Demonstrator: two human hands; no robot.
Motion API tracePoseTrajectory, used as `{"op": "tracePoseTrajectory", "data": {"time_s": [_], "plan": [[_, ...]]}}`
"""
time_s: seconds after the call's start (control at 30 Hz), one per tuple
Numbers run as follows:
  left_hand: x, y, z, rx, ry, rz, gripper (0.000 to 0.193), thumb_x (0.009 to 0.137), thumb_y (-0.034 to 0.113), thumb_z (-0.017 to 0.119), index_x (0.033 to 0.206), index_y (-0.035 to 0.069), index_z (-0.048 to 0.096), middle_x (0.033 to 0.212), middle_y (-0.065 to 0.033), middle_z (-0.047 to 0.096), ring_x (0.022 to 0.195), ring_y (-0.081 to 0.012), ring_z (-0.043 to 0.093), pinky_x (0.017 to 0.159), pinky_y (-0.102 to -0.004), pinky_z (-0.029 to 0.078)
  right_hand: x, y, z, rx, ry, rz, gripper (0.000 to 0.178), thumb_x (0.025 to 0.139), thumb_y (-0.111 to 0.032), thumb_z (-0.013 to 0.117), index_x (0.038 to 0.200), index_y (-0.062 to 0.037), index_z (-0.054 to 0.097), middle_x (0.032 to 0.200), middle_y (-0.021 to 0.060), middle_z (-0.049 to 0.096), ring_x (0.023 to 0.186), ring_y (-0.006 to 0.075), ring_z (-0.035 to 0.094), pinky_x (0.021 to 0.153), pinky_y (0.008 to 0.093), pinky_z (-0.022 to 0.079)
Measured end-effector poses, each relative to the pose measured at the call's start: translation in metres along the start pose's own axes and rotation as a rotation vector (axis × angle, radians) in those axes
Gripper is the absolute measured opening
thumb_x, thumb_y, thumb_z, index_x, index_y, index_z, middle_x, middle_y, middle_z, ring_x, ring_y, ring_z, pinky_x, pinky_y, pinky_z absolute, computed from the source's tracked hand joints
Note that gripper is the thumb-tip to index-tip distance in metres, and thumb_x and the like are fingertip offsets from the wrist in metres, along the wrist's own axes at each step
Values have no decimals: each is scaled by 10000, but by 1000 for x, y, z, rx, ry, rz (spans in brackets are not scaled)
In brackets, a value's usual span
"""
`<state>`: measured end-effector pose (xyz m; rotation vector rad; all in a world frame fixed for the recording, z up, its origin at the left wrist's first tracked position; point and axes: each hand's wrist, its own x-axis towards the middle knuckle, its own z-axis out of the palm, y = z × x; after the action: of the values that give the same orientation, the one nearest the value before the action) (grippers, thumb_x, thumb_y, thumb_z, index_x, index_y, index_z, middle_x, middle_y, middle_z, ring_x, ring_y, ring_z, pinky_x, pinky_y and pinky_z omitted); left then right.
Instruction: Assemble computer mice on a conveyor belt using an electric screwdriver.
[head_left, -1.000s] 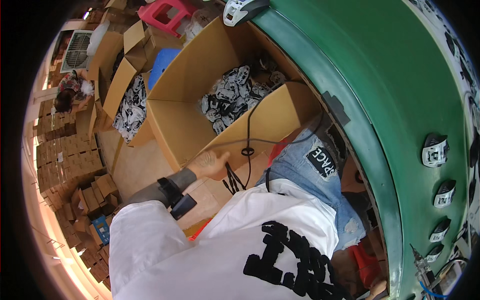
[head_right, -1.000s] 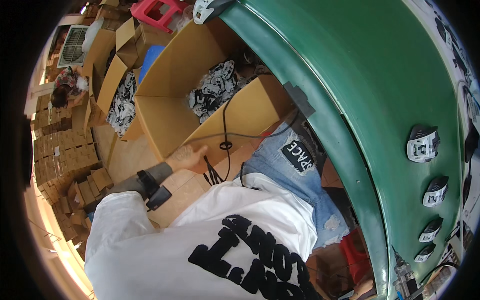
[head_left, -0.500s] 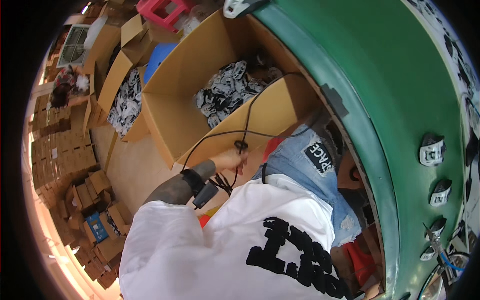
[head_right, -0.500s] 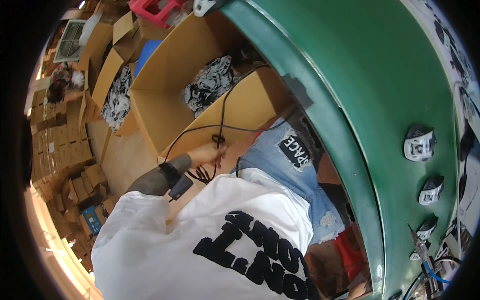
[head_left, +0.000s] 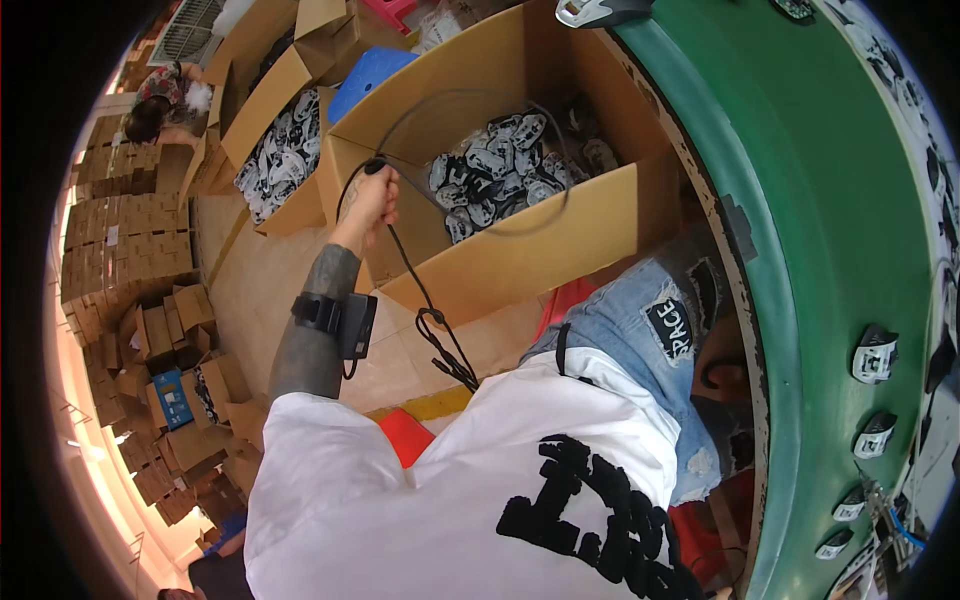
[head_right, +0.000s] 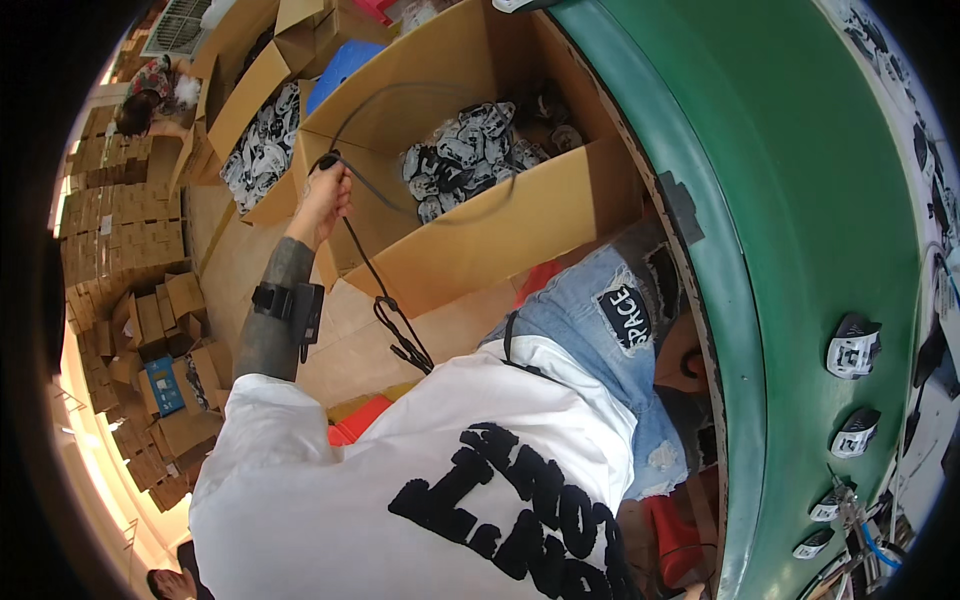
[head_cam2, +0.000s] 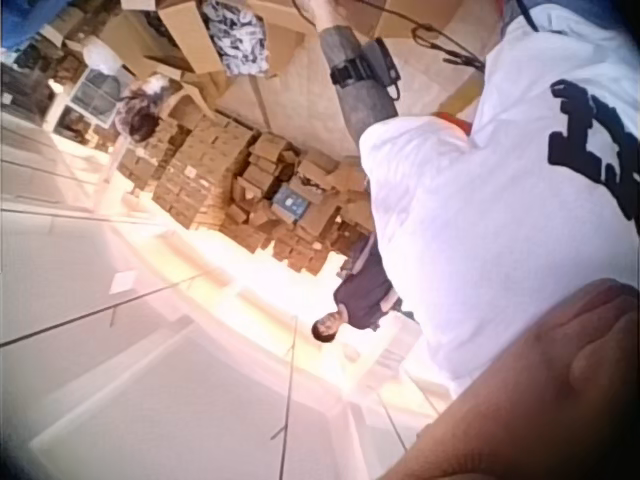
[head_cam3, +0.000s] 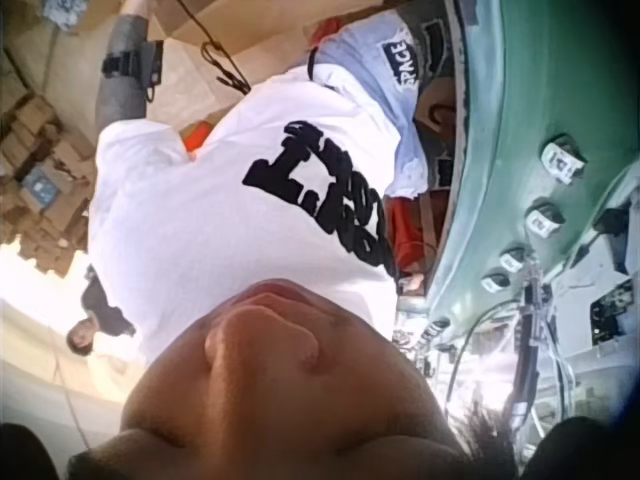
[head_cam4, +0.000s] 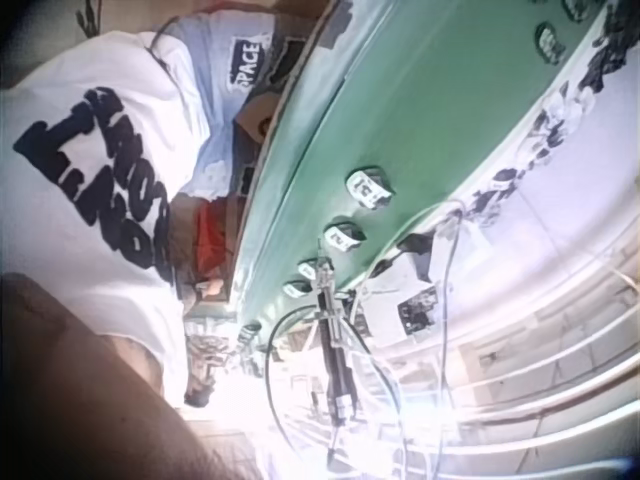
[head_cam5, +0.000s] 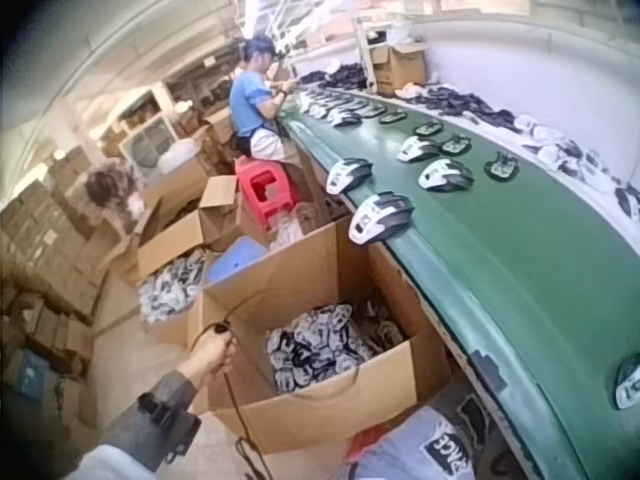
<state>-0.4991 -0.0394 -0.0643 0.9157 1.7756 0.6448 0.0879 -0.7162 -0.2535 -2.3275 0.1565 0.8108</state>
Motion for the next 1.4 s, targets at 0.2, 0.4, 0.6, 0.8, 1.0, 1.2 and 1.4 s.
{"op": "tracePoseTrajectory", "data": {"time_s": [0.2, 0.4, 0.6, 0.8, 1.0, 1.2, 1.4], "plan": [[32, -15, -39, -216, 101, -16, 209, 947, 284, 407, 841, 111, 457, 547, 50, 381, 383, -53, 251, 358, -230, 222, 9, -9, 17, -105, -42, -50, 185, 787, -241, 595, 710, -72, 594, 476, -1, 445, 381, 126, 364, 386, 298, 318], [40, -13, -53, -257, 106, 22, 225, 952, 295, 416, 840, 104, 456, 559, 51, 389, 404, -45, 267, 370, -218, 220, 19, -15, 35, -205, -88, -92, 169, 780, -220, 603, 723, -61, 615, 477, 7, 459, 384, 133, 382, 391, 305, 329], [31, -14, -48, -21, -138, -57, 259, 943, 318, 432, 836, 92, 497, 572, 31, 448, 444, -82, 377, 422, -250, 334, 29, -18, 64, -289, -141, -129, 156, 773, -200, 610, 737, -51, 637, 478, 15, 474, 388, 140, 401, 395, 312, 339], [8, 22, 21, 933, -705, 89, 360, 888, 362, 492, 712, 69, 608, 633, -27, 605, 580, -135, 580, 525, -280, 447, 17, 2, 12, -248, 86, -95, 147, 766, -180, 617, 750, -40, 658, 478, 23, 489, 391, 146, 420, 400, 319, 349], [-37, 34, 35, 838, -1120, -63, 340, 937, 301, 460, 947, 28, 663, 820, -63, 675, 740, -120, 632, 679, -266, 502, -40, 102, -148, -245, 488, 37, 142, 759, -160, 625, 764, -29, 680, 479, 31, 504, 395, 153, 439, 405, 326, 360], [-77, 57, 106, 1067, -1535, -79, 362, 938, 335, 486, 1097, 46, 635, 968, -47, 668, 873, -102, 608, 781, -232, 470, -126, 31, -116, -369, 123, 155, 236, 776, -189, 542, 786, 26, 638, 601, 80, 577, 521, 143, 526, 469, 332, 389], [-25, 15, 90, 1682, -571, 921, 435, 817, 462, 557, 643, 74, 651, 679, -153, 620, 693, -304, 589, 612, -364, 467, -149, 12, -131, -491, -2, 94, 257, 765, -233, 571, 757, 10, 654, 560, 77, 601, 517, 142, 581, 477, 316, 435]]}}
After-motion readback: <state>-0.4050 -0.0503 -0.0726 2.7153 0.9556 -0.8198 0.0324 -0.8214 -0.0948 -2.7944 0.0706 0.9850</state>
